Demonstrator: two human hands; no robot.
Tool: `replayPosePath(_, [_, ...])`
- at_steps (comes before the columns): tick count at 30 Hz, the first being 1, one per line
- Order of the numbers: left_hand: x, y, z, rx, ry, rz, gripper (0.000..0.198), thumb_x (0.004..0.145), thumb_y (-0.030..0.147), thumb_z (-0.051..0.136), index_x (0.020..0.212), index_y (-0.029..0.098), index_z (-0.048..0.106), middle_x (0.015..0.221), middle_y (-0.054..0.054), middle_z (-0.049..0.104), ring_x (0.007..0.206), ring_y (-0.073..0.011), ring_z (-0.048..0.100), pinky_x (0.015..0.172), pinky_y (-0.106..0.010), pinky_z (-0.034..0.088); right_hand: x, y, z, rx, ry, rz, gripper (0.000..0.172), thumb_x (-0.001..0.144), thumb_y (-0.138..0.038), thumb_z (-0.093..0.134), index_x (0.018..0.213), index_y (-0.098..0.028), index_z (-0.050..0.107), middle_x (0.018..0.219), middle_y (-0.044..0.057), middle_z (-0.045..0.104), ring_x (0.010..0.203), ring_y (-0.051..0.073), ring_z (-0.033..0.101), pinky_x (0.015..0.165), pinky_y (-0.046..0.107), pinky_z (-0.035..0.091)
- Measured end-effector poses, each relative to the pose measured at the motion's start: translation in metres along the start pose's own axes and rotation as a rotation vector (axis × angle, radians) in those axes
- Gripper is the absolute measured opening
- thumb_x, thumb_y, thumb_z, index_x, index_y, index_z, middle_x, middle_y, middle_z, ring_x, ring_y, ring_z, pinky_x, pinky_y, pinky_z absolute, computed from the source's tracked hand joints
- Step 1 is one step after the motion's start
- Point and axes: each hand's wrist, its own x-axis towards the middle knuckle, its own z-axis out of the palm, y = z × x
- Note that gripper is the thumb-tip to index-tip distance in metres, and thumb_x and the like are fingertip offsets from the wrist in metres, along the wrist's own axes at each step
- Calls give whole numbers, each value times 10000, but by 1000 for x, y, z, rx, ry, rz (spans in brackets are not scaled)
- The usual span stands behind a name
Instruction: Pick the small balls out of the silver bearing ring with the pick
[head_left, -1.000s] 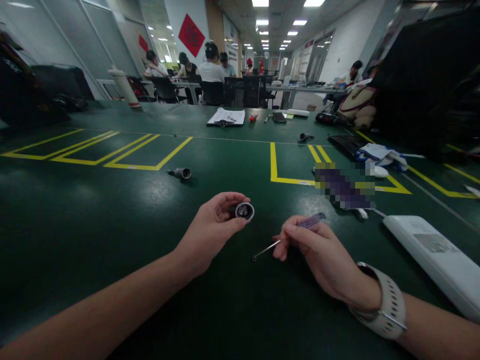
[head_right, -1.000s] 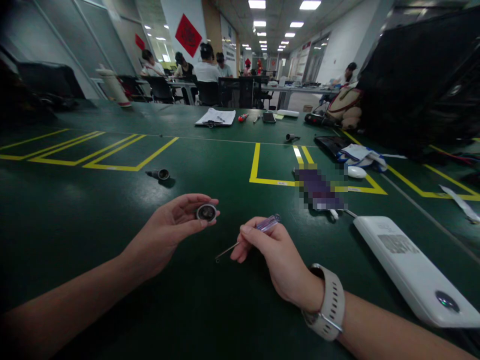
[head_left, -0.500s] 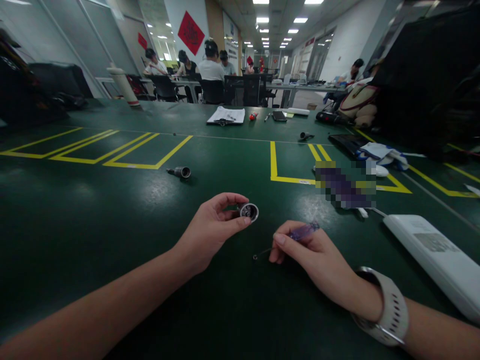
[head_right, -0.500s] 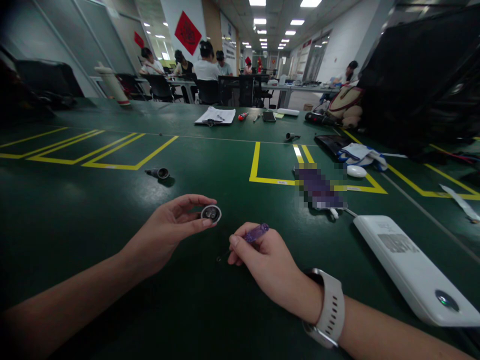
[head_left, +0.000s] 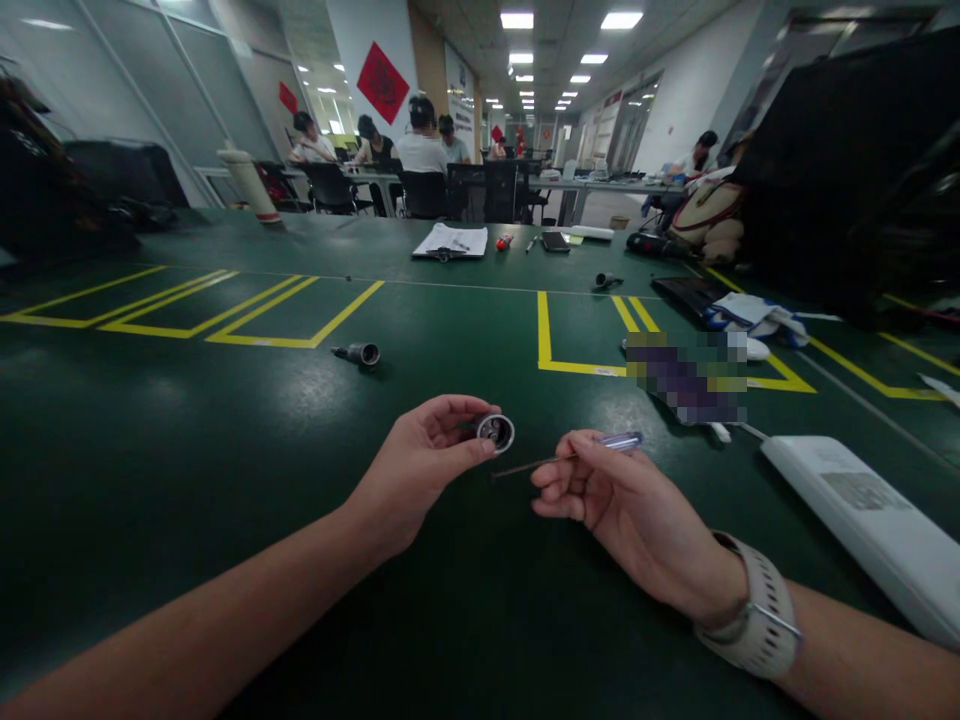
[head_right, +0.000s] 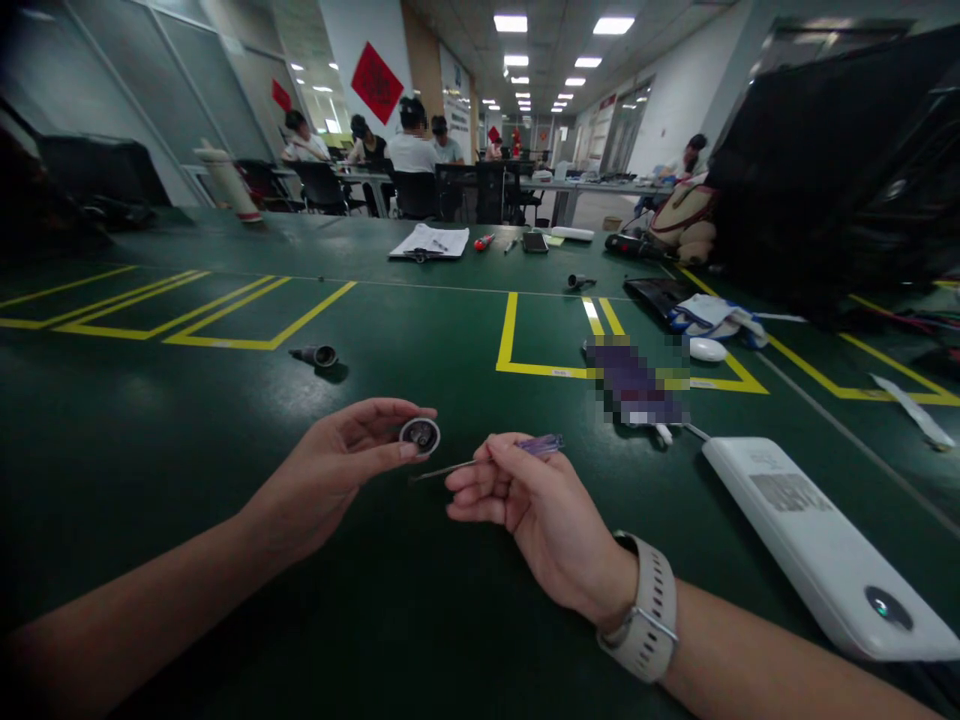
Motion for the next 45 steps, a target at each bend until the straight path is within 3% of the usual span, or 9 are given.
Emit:
replayPosePath(3, [-2, 1, 2, 18, -9, -4, 294, 635, 120, 739, 910, 161, 642, 946, -24, 710, 883, -141, 644, 782, -240, 505, -3, -1, 0, -117, 22, -217, 128, 876, -291, 558, 845, -184, 620, 832, 38, 716, 786, 147, 674, 746, 297, 548])
replayPosePath(7, [-5, 0, 2, 44, -47, -31, 292, 669, 154, 732, 946, 177, 640, 894, -13, 719, 852, -138, 655, 776, -246, 509, -8, 2, 1, -489, 33, -468, 111, 892, -272, 546, 922, -235, 646, 926, 19, 701, 878, 156, 658, 802, 311, 530])
replayPosePath(12, [-8, -1, 4, 30, -68, -23, 285, 685, 149, 717, 956, 185, 636, 879, -5, 726, 828, -135, 667, 790, -256, 514, -15, 2, 6, -867, -2, -611, 143, 892, -192, 532, 973, -235, 641, 948, 17, 689, 889, 143, 642, 786, 276, 517])
replayPosePath(23, [-9, -3, 7, 66, -15, 65, 235, 652, 148, 694, 881, 183, 659, 890, -12, 720, 839, -166, 672, 795, -301, 529, -17, 3, 10, -1178, -194, -785, 245, 864, -85, 517, 1059, -224, 569, 981, 40, 650, 932, 162, 599, 819, 308, 494])
replayPosePath(31, [-10, 0, 12, 176, 65, 139, 137, 645, 129, 625, 768, 163, 675, 879, -24, 721, 809, -162, 672, 769, -287, 540, -18, 0, 14, -1325, -271, -840, 171, 863, -71, 486, 985, -173, 549, 895, 66, 642, 862, 175, 590, 748, 311, 497])
replayPosePath(40, [-10, 0, 13, 187, 63, 151, 123, 652, 122, 612, 745, 165, 680, 903, -32, 724, 845, -171, 671, 788, -300, 542, -19, 1, 15, -1380, -279, -825, 158, 868, -82, 467, 929, -194, 559, 883, 73, 639, 853, 196, 593, 734, 344, 503])
replayPosePath(45, [-3, -1, 8, 220, 35, 168, 133, 682, 136, 603, 793, 158, 673, 912, -40, 717, 821, -166, 668, 778, -305, 534, -18, 4, 11, -1283, -249, -834, 196, 864, -90, 490, 1003, -210, 561, 931, 66, 653, 890, 192, 606, 766, 346, 509])
